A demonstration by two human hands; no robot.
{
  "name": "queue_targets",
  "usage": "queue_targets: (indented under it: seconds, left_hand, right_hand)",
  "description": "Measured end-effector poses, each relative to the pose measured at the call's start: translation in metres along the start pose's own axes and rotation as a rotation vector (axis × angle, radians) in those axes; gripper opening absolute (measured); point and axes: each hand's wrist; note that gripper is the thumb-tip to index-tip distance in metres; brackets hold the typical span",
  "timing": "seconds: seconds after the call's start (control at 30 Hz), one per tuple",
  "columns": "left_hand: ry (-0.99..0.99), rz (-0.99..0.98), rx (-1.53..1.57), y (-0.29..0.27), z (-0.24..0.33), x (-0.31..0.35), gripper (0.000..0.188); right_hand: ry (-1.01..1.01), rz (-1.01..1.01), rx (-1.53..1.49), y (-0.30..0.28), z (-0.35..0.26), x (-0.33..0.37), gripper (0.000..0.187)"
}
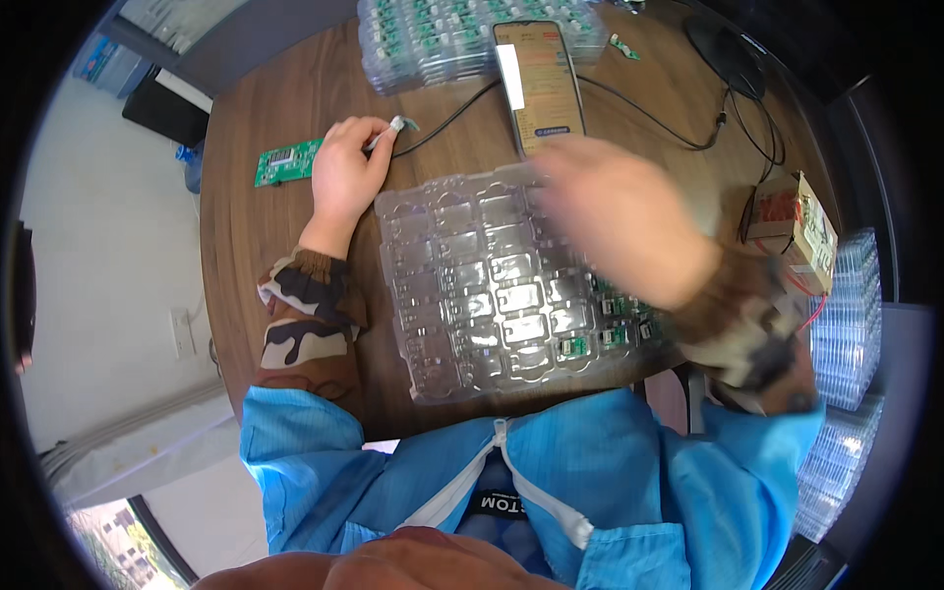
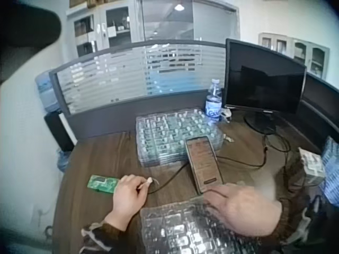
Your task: Sorting and placing green electronic components into a grid-structured plastic tray.
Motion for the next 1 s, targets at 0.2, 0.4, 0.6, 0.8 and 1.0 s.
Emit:
queue_targets:
  seconds: [0.2,0.4,0.6,0.8,1.0]
  left_hand:
    - [-0.034,-0.018,0.084,-0.002,-0.001,0.0,0.004]
    - [-0.07,-0.037,0.106,-0.002,0.002,-0.002,0.004]
    - [-0.081,-0.036,0.096,-0.002,-0.002,-0.004,0.008]
    - [-0.108,-0.03,0.114,0.003,0.002,-0.001,0.009]
    - [-0.163,-0.046,0.102,0.003,0.001,0.003,0.014]
  right_hand:
    - [0.074,-0.015,0.072,0.092,-0.042,-0.1,0.032]
    - [-0.024,-0.087,0.007,0.108,-0.023,-0.115,0.015]
    - [-0.01,-0.125,0.041,0.103,-0.023,-0.128,0.018]
    - [-0.021,-0.129,0.119,0.103,-0.023,-0.127,0.018]
    - [0.112,-0.092,0.12,0.097,0.007,-0.125,0.015]
Point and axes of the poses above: each hand's wrist, its own x-axis away from the middle knuckle, its own y-axis out of the palm, z = x × y, and after that the axes turned 7 degrees about z, right-handed
